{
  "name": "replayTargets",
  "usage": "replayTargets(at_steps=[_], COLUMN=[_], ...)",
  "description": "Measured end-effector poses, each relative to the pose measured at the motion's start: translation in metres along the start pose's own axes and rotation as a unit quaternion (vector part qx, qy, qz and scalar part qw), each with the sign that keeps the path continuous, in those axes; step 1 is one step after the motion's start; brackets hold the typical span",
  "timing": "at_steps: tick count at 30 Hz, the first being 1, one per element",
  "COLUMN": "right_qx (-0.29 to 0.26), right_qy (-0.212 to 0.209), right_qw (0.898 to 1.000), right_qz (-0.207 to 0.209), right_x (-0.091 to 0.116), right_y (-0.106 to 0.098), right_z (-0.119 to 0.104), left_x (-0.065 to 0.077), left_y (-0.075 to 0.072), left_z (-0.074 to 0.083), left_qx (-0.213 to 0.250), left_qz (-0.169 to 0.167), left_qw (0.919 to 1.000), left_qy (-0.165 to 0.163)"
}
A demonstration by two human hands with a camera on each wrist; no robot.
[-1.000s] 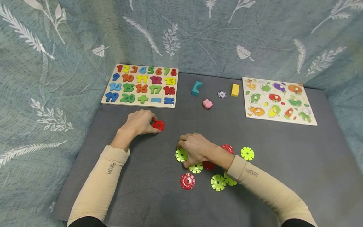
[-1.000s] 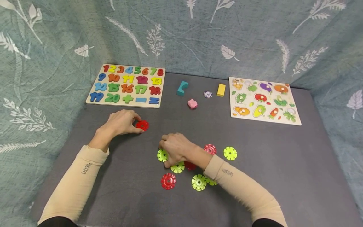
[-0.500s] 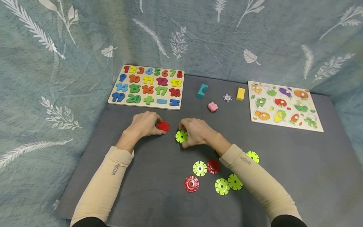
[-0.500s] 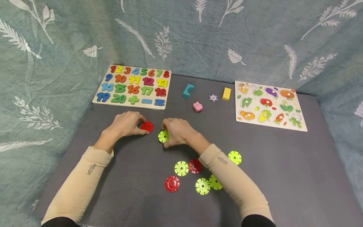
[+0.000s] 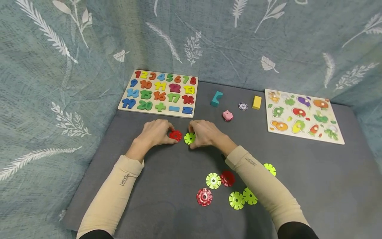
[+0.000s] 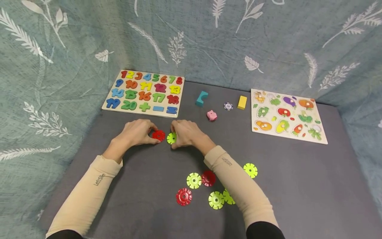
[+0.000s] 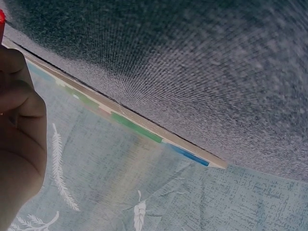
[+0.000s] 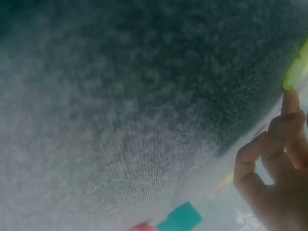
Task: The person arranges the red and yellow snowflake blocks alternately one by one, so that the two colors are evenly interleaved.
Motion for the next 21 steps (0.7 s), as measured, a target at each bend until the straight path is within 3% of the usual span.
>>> replayTargets(at_steps=[21], right_qx=[0.006], right_qy=[-0.005], right_qw=[1.000], right_qz=[0.000], right_x=[-0.0058], right_y=[-0.0018], right_z=[0.0007], left_x=[-0.0010], left_y=[-0.0020], left_z=[0.0009], left_qx=[-0.006], left_qz=[0.005], left_qw=[1.0000], left_qy=[0.006])
Point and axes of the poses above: each hand's wrist, its own x-axis away from the middle knuckle, its own y-axis out of the palm, z = x × y, the point moved 7 cm from there along -x, towards the middle knuckle, and after that the axes turned 3 degrees about -x, right-handed, at the moved point
